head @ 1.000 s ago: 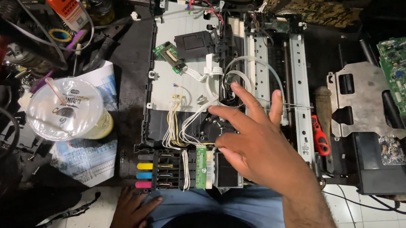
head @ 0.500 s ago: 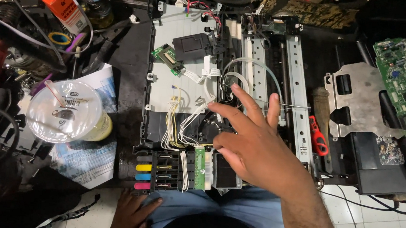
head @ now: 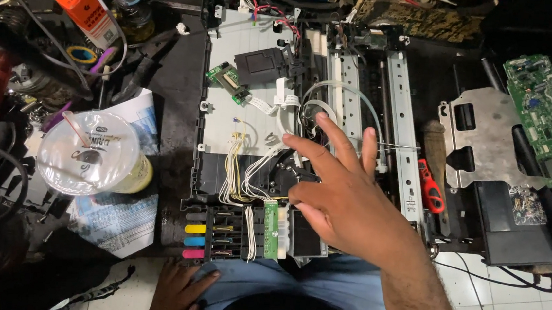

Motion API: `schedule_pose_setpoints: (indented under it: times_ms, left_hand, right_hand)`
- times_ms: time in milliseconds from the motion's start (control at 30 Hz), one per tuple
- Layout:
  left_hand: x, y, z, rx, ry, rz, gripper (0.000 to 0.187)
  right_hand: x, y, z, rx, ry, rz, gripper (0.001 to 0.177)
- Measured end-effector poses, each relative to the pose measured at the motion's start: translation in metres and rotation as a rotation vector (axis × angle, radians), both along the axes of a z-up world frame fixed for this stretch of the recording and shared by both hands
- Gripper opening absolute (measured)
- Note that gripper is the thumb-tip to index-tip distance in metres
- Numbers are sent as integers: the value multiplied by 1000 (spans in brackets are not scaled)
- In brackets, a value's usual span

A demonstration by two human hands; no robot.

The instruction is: The person works on the internal components of a disassembled printer placed on their lap. They use a red screwdriver to manipulate parts and a wooden stick to clean the metal rails and internal mechanisms.

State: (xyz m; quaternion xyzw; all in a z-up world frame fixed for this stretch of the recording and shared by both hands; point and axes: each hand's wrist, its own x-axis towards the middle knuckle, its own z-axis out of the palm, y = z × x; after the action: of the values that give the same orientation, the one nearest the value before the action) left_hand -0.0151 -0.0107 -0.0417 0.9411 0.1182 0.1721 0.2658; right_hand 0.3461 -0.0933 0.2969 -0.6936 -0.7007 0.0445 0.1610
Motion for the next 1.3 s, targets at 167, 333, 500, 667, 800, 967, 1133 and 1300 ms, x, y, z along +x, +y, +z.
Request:
schedule_pose_setpoints:
  times_ms: [167,333,500,667,800,967,1133,1300]
  left_hand:
    - [5,-1,13,-3,-17,1,59]
    - [16,-3,35,-33,-89,31,58]
    - [20,-1,32,58,-151,11,65]
    - [19,-5,39,36,-130,47,65]
    - [19,-3,29,102,-177,17,68]
    - [19,0,21,123,-185,-28,58]
    - [19,-2,11,154,-173,53,54]
    - [18,-3,12,145,-138,45,56]
  right_hand:
    - [-1,-4,-4,-5,-40,-32,18]
    - [-2,-8,-4,33,-72,-22,22]
    - [-3,-10,0,32,-30,-10,20]
    - [-5,-12,3,24,-11,-21,19]
    - [-4,-12,3,37,-23,-5,17]
    - [-2,-10,8,31,-42,6,18]
    - [0,-10,7,37,-125,24,20]
    - [1,-9,7,30,-106,39,21]
